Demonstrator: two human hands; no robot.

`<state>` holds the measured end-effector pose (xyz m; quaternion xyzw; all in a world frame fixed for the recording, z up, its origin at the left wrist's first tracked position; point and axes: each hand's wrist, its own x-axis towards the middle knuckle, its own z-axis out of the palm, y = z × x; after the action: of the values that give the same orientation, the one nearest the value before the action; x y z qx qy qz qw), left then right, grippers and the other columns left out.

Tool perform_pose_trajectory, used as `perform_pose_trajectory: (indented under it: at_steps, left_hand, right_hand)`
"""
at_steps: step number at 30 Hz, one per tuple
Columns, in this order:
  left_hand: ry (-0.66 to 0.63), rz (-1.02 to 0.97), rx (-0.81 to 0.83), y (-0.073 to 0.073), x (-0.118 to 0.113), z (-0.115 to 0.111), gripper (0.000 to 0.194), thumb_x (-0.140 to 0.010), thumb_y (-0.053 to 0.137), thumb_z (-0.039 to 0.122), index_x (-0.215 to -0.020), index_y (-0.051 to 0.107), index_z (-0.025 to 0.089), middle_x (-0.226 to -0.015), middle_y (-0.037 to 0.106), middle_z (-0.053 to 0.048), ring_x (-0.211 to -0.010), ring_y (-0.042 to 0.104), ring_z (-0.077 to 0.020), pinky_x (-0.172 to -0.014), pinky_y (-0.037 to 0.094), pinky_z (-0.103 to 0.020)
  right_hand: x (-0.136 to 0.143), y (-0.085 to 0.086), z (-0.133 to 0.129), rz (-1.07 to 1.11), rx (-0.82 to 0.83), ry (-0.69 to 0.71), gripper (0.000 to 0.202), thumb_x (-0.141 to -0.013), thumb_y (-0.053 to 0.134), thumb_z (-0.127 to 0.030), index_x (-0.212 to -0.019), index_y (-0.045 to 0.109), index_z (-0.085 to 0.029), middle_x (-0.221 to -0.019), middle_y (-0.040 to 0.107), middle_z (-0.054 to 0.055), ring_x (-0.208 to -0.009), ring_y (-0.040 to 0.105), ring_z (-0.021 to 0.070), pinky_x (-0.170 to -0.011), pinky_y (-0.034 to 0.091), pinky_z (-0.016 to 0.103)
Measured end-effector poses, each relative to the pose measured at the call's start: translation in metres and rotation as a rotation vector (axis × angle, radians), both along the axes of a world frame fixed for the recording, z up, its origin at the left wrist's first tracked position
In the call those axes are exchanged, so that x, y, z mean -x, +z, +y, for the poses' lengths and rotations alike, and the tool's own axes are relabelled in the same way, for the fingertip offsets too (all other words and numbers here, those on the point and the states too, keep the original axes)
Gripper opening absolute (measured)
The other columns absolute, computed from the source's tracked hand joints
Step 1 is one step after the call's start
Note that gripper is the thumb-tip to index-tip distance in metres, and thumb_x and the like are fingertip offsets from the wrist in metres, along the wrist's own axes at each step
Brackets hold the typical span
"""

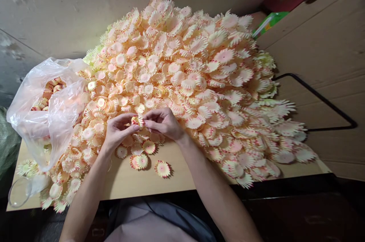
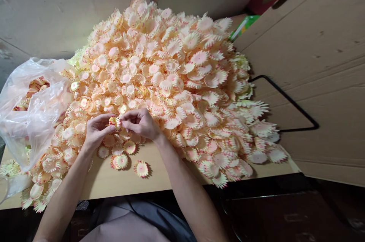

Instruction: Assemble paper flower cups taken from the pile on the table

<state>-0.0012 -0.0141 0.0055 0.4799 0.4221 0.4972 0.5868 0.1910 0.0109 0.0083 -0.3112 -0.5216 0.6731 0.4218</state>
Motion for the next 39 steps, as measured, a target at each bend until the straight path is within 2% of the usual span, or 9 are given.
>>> perform_pose_trajectory:
  at_steps: [5,10,13,21,24,27,32,35,39]
  left_hand:
    - [0.109,-0.02,-0.042,-0.004,0.001,0.001,0.036,-0.059,0.089,0.026,-0.093,0.077,0.019,-0.086,0.075,-0.005,-0.07,0.069,-0.0137,-0.064,0.058,-0.023]
    - [0.218,-0.097,-0.064,-0.005,0.001,0.001,0.033,-0.055,0.09,0.028,-0.085,0.079,0.021,-0.074,0.073,-0.001,-0.055,0.059,-0.0059,-0.051,0.048,-0.015]
    - [0.202,-0.136,-0.01,-0.001,0.0,0.001,0.034,-0.053,0.09,0.033,-0.083,0.08,0.02,-0.063,0.068,0.0,-0.047,0.053,-0.0054,-0.045,0.043,-0.016]
    - [0.088,-0.17,0.05,-0.006,0.001,0.003,0.037,-0.049,0.092,0.031,-0.081,0.079,0.019,-0.068,0.073,-0.002,-0.057,0.064,-0.0119,-0.055,0.053,-0.022]
    - [0.102,-0.154,0.037,-0.009,0.001,0.004,0.037,-0.052,0.091,0.024,-0.086,0.079,0.02,-0.075,0.074,-0.001,-0.061,0.066,-0.0107,-0.059,0.055,-0.02]
    - [0.107,-0.105,0.043,-0.01,0.0,0.003,0.038,-0.054,0.09,0.021,-0.09,0.079,0.02,-0.081,0.076,-0.002,-0.066,0.068,-0.0118,-0.063,0.057,-0.021]
    - [0.112,-0.093,0.034,-0.006,0.001,0.003,0.038,-0.056,0.09,0.023,-0.092,0.078,0.02,-0.084,0.077,-0.003,-0.069,0.07,-0.0133,-0.065,0.058,-0.023]
    - [0.115,-0.069,0.029,-0.006,0.0,0.003,0.038,-0.055,0.09,0.024,-0.091,0.078,0.019,-0.082,0.076,-0.003,-0.066,0.07,-0.0133,-0.063,0.059,-0.023]
    - [0.142,-0.023,-0.026,-0.008,-0.002,0.002,0.034,-0.054,0.09,0.023,-0.086,0.078,0.018,-0.08,0.076,-0.003,-0.066,0.07,-0.0129,-0.062,0.059,-0.023]
  right_hand:
    - [0.002,0.004,0.001,-0.017,0.008,-0.119,0.011,-0.069,0.072,-0.025,-0.068,0.069,-0.015,-0.047,0.053,-0.004,-0.037,0.04,0.0057,-0.036,0.03,0.019]
    - [0.002,0.003,0.0,0.018,0.02,-0.129,0.011,-0.066,0.072,-0.025,-0.065,0.067,-0.015,-0.046,0.052,-0.005,-0.035,0.039,0.0054,-0.034,0.029,0.018]
    - [0.001,0.0,0.001,0.062,0.037,-0.131,0.013,-0.066,0.072,-0.026,-0.064,0.066,-0.015,-0.044,0.051,-0.005,-0.034,0.039,0.0055,-0.033,0.028,0.018]
    - [0.005,0.0,0.001,0.004,-0.047,-0.273,0.01,-0.067,0.072,-0.022,-0.065,0.066,-0.015,-0.048,0.054,-0.004,-0.038,0.043,0.0062,-0.037,0.034,0.019]
    - [0.004,0.0,0.001,0.021,-0.031,-0.232,0.013,-0.07,0.071,-0.026,-0.068,0.065,-0.015,-0.048,0.053,-0.005,-0.038,0.042,0.0061,-0.036,0.033,0.019]
    - [0.002,0.001,0.0,0.064,-0.013,-0.119,0.014,-0.073,0.071,-0.028,-0.075,0.066,-0.015,-0.052,0.057,-0.004,-0.038,0.041,0.0054,-0.037,0.033,0.019]
    - [0.004,-0.001,0.0,0.057,-0.047,-0.029,0.016,-0.068,0.078,-0.025,-0.075,0.067,-0.016,-0.059,0.062,-0.003,-0.046,0.049,0.0073,-0.042,0.038,0.019]
    - [0.007,-0.003,0.0,-0.019,-0.115,-0.102,0.012,-0.068,0.076,-0.025,-0.071,0.069,-0.017,-0.059,0.064,-0.001,-0.049,0.054,0.0102,-0.045,0.043,0.021]
    - [0.011,-0.007,-0.001,-0.157,-0.274,-0.342,0.011,-0.07,0.073,-0.025,-0.064,0.067,-0.017,-0.056,0.065,0.0,-0.046,0.055,0.0106,-0.045,0.044,0.022]
